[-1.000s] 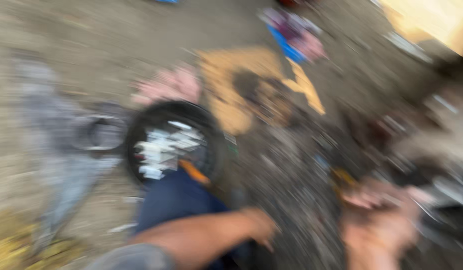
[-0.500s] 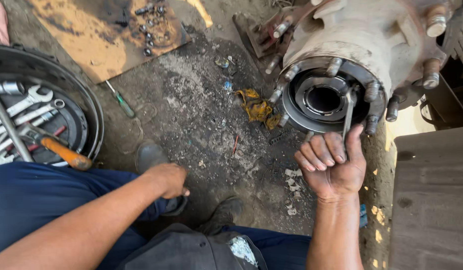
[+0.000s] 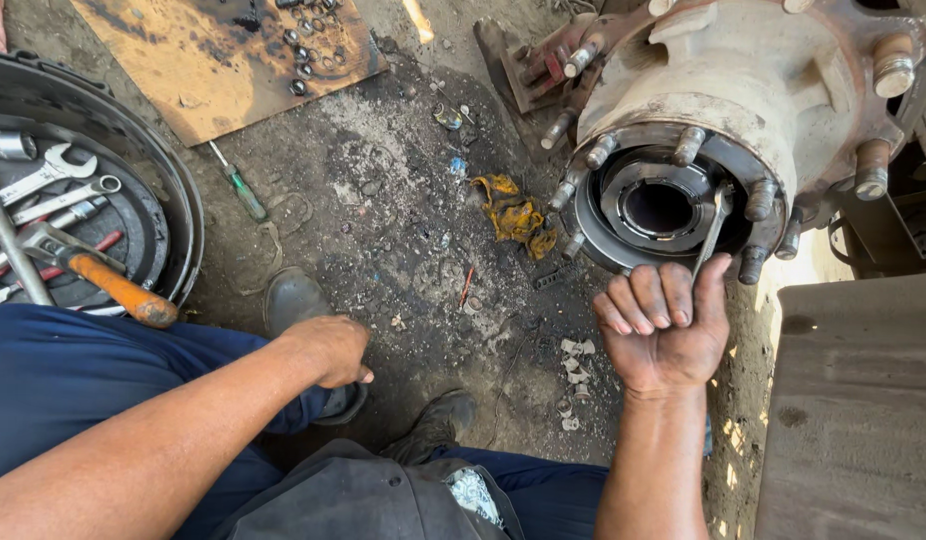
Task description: The person is working on a vehicle wheel hub, using a wrench and a hammer to adjust and tighten components. They repeatedly use the wrench to turn a nut and tap it with a hammer to loosen or secure it.
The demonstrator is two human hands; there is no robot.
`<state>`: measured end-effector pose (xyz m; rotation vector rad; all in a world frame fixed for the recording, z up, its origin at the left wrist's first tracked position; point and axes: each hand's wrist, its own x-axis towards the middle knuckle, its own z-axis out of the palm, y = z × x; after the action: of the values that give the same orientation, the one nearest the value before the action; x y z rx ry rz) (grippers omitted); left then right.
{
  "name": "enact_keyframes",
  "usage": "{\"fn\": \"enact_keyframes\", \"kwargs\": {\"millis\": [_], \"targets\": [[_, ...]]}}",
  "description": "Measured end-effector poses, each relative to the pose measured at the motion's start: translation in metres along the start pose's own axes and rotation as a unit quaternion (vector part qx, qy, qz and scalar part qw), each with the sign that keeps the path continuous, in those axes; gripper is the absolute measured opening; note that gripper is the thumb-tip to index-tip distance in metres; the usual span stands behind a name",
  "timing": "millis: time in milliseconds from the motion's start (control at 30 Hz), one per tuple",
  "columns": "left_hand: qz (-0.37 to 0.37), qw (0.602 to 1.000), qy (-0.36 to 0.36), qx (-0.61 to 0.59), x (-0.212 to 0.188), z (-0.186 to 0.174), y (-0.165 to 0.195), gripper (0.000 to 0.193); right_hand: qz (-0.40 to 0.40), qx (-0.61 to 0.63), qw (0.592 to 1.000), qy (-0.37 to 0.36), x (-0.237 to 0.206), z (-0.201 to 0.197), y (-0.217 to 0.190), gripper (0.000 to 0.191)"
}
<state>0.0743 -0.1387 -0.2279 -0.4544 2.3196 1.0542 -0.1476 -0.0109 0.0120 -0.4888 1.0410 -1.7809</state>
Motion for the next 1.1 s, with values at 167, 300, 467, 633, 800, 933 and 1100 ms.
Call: {"fn": "enact_keyframes", "kwargs": {"millis": [167,300,467,633,800,933,1100], "targets": [[0.024,0.999,-0.011,0.027,0.008,0.006,0.015,0.057,-0.043,0.062,0.997,0.017,0.057,0.061,0.029,0.064],[0.005,0.999,0.004,0.046,0.007,0.005,0.022,0.059,-0.157,0.071,0.959,0.224,0.106,0.094,0.048,0.065],[-0.013,0.999,0.046,-0.004,0.003,0.006,0.012,0.052,-0.066,-0.019,0.995,0.073,0.046,0.064,0.065,0.063],[-0.017,1.000,0.018,0.000,0.005,0.008,0.008,0.053,-0.028,-0.078,0.994,0.067,0.001,0.018,0.022,0.068],[-0.010,1.000,0.000,0.006,0.003,0.004,0.008,0.053,0.032,-0.078,0.996,0.031,-0.003,-0.001,-0.012,0.071],[-0.013,1.000,0.001,0.000,0.001,0.001,0.005,0.054,0.037,-0.043,0.998,0.005,-0.013,-0.004,-0.010,0.071],[-0.017,1.000,-0.009,-0.003,0.001,0.000,0.001,0.056,0.046,-0.050,0.998,-0.010,-0.010,-0.016,-0.013,0.071]]}}
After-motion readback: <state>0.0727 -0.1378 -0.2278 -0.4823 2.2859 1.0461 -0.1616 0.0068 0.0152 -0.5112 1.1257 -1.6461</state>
